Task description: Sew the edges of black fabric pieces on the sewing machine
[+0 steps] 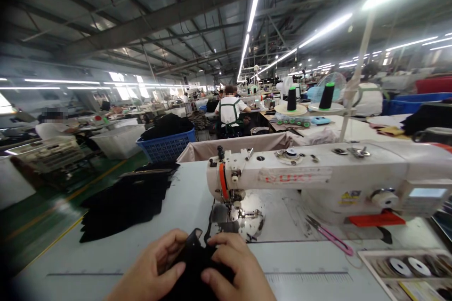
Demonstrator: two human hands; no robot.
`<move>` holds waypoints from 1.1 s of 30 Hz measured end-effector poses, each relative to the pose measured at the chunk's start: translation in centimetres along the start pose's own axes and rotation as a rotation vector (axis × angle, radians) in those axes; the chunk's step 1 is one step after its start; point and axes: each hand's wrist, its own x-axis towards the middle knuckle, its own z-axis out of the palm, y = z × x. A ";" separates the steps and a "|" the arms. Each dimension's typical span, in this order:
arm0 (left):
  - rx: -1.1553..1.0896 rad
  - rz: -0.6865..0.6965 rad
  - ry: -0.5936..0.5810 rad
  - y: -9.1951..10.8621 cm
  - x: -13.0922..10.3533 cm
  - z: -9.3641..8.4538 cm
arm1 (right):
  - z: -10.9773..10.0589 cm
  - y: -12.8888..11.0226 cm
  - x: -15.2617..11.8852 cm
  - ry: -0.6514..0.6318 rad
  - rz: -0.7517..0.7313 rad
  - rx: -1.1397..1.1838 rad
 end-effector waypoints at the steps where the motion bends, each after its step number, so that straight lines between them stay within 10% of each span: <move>1: -0.124 0.000 -0.012 0.4 -0.5 0.0 | -0.4 -0.8 0.1 -0.013 -0.020 0.022; 13: -0.888 -0.148 0.164 1.2 -2.6 2.6 | -2.7 -4.9 -0.7 0.034 -0.045 -0.100; 33: -0.863 -0.248 0.207 1.5 -3.0 2.3 | -2.6 -5.9 -0.6 0.013 0.096 -0.167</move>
